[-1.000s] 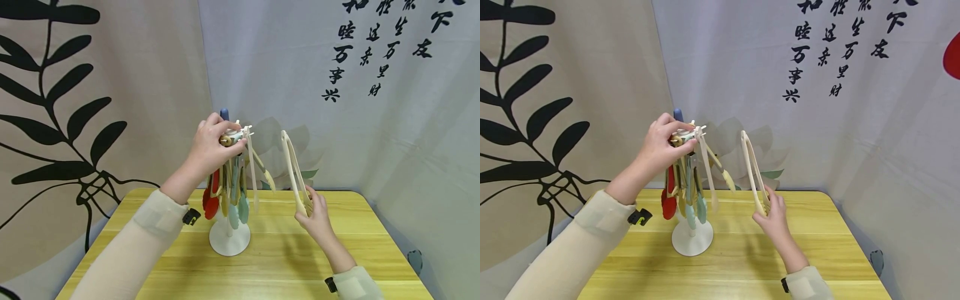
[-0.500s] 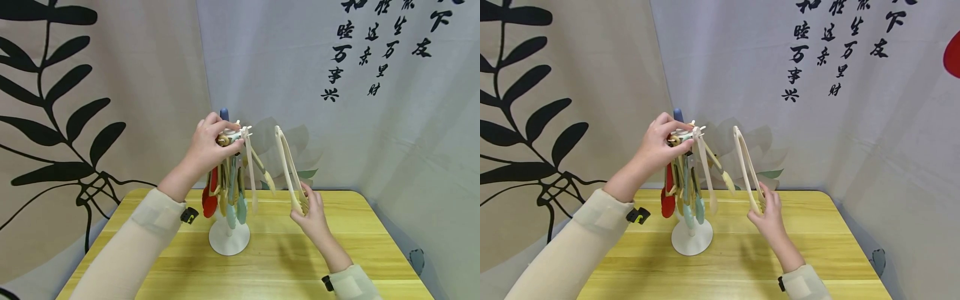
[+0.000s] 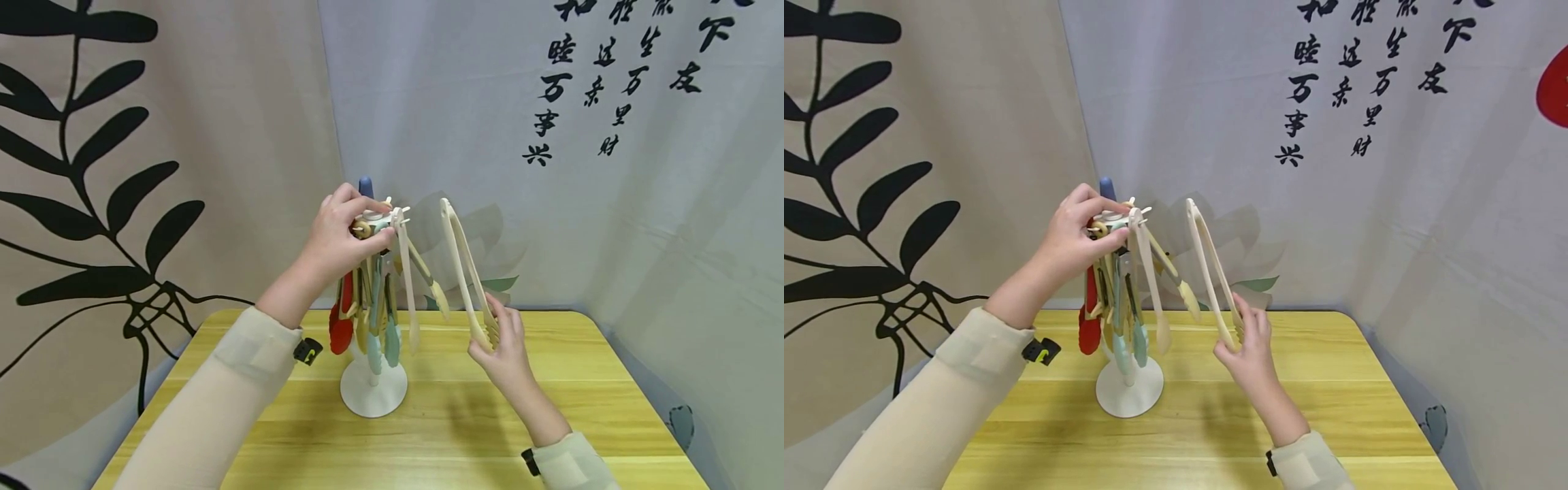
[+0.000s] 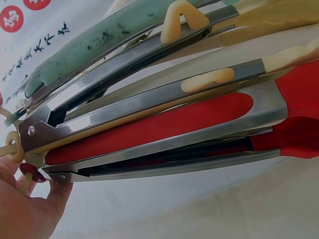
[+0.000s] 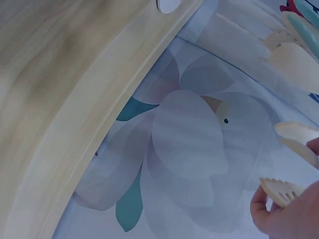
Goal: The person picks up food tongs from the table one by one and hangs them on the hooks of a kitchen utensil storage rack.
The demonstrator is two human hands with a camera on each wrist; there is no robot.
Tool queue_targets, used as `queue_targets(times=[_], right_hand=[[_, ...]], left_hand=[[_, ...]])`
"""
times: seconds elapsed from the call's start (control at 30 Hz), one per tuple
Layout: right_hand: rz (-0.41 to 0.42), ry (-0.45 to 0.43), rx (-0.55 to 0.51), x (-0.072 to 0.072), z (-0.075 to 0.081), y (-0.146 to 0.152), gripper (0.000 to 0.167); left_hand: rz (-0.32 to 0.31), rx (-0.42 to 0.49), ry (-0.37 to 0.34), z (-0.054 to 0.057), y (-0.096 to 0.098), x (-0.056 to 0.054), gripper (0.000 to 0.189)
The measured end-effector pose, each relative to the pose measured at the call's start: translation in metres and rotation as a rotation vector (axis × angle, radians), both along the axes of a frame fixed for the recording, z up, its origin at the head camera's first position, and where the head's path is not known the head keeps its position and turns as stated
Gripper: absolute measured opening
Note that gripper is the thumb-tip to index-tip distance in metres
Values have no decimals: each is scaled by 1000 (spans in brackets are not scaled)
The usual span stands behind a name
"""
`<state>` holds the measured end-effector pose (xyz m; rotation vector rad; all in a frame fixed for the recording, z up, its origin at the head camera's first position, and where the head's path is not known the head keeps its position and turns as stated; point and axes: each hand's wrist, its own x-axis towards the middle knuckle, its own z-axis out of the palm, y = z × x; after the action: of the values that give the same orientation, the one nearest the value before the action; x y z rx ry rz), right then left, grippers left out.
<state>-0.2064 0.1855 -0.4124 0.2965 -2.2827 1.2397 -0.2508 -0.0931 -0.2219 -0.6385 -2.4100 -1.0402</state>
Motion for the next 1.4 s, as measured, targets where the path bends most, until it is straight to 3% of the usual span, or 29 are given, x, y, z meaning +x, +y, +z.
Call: queue_targets(times=[0.5,0.83,1.17,1.4], right_hand=[[25,97,24,4,7,-14,87],[38,179,93,4,13,-22,88],[-21,272,163,6,13,-26,82],[-61,249,168,8,16,-29,84]], left_hand=[[-26,15,0,-1,-2,-4,27],[-79,20,15,-1,-7,-9,25],[-123,35,36,-1,-9,-12,25],[-139,43,44,-1,-10,-15,25]])
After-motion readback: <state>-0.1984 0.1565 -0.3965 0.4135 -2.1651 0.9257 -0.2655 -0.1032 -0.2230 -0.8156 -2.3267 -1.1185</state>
